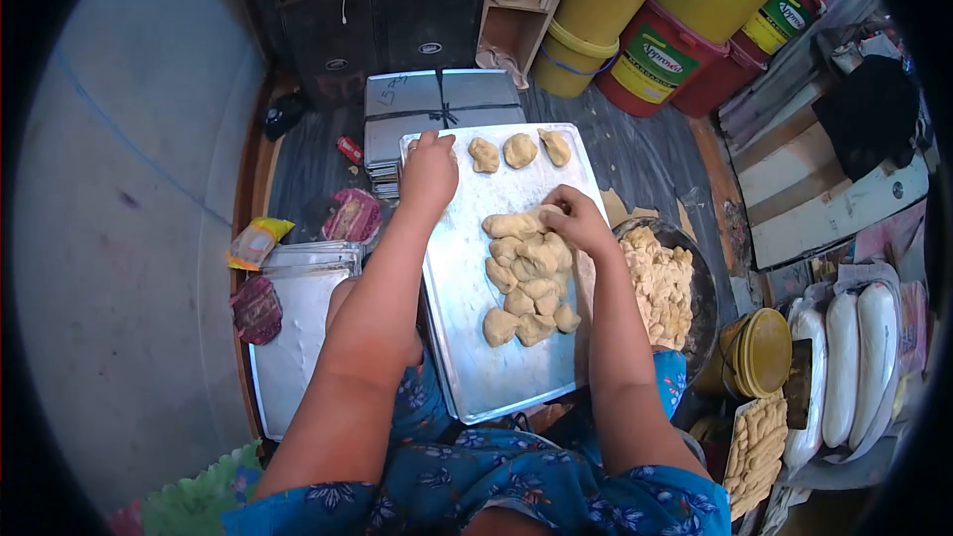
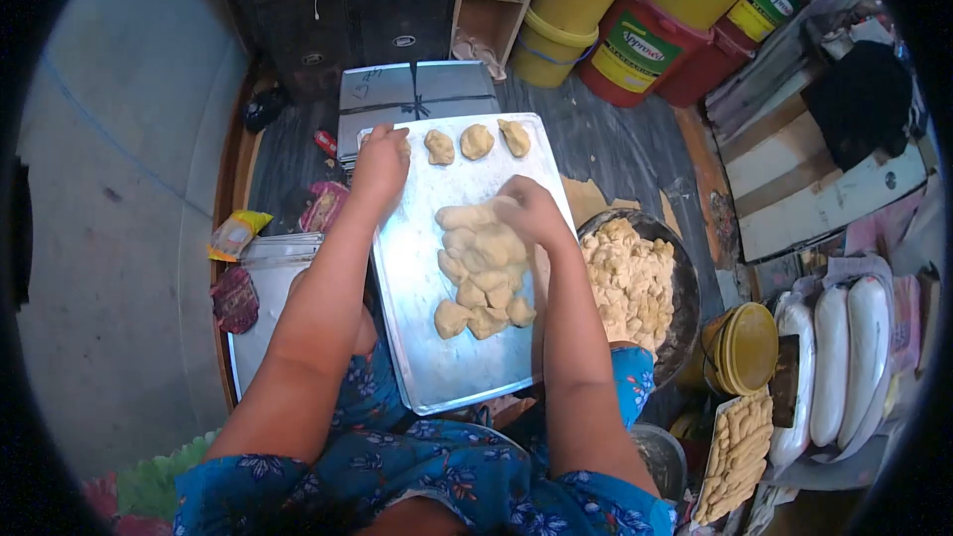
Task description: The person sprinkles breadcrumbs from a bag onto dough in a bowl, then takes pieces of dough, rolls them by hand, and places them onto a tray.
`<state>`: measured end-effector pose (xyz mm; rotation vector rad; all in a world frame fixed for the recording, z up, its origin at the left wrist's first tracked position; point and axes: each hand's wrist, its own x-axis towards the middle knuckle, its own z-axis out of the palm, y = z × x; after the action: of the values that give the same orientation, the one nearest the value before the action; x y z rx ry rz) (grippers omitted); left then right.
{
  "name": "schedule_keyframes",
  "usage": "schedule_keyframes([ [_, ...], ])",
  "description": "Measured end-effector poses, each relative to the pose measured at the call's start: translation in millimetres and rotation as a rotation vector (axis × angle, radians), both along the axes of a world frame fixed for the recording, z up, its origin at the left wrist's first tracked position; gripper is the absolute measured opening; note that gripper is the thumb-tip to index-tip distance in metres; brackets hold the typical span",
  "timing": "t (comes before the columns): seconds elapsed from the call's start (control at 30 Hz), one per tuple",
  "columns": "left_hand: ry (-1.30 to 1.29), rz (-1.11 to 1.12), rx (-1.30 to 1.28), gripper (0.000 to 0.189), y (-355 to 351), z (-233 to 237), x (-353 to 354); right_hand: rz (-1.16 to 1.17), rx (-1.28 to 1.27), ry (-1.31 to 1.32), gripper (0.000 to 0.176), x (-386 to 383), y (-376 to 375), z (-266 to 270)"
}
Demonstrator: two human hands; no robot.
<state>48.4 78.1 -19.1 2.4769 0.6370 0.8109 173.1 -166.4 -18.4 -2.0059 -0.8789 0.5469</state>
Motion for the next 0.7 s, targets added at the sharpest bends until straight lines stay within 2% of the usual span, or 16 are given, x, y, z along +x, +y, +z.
schedule_keyframes([
  [0.03,0.013,-0.001,-0.016,0.034,0.5,2.5,-1.4,-0.093,0.040,0.137,0.019,3.1,-5.2,-3.1],
  [0.13,-0.069,0.093,0.177,0.033,-10.1,18.9,-8.5,-0.451,0.384,0.076,0.015,14.9,-10.5,-14.4],
  [0.17,-0.049,-0.015,0.076,0.032,-17.0,21.0,-9.5,-0.524,0.494,0.157,0.022,19.4,-11.3,-17.4],
  [0.27,0.061,-0.395,-0.152,0.030,-42.6,16.5,-7.1,-0.471,-0.098,-0.230,0.034,3.9,-5.2,13.9],
  [0.3,0.169,-0.501,-0.127,0.030,-59.0,28.4,-19.0,-0.426,-0.116,-0.265,0.042,2.5,-5.1,15.4],
  [0.33,0.384,-0.619,-0.070,0.035,-65.5,18.9,-16.6,-0.381,-0.086,-0.287,0.044,8.9,-6.9,7.7],
  [0.4,0.493,-0.599,-0.079,0.039,-69.5,12.9,-12.2,-0.282,-0.033,-0.328,0.048,18.4,-8.8,-5.7],
  [0.5,0.376,-0.302,-0.157,0.041,-64.6,21.0,-21.8,-0.421,0.042,-0.387,0.051,5.2,-17.6,0.7],
  [0.53,0.405,-0.238,-0.127,0.045,-58.5,31.5,-24.4,-0.374,0.025,-0.348,0.052,2.2,-25.8,1.9],
  [0.6,0.429,-0.117,-0.137,0.039,-45.0,39.7,-31.4,-0.282,-0.010,-0.264,0.052,-7.7,-45.2,5.0],
  [0.63,0.453,-0.140,-0.119,0.039,-36.9,37.1,-33.6,-0.247,-0.130,-0.070,0.046,-20.8,-49.7,15.9],
  [0.7,0.498,-0.190,-0.083,0.041,-25.6,34.7,-38.6,-0.294,0.034,-0.024,0.042,-21.9,-54.2,5.6],
])
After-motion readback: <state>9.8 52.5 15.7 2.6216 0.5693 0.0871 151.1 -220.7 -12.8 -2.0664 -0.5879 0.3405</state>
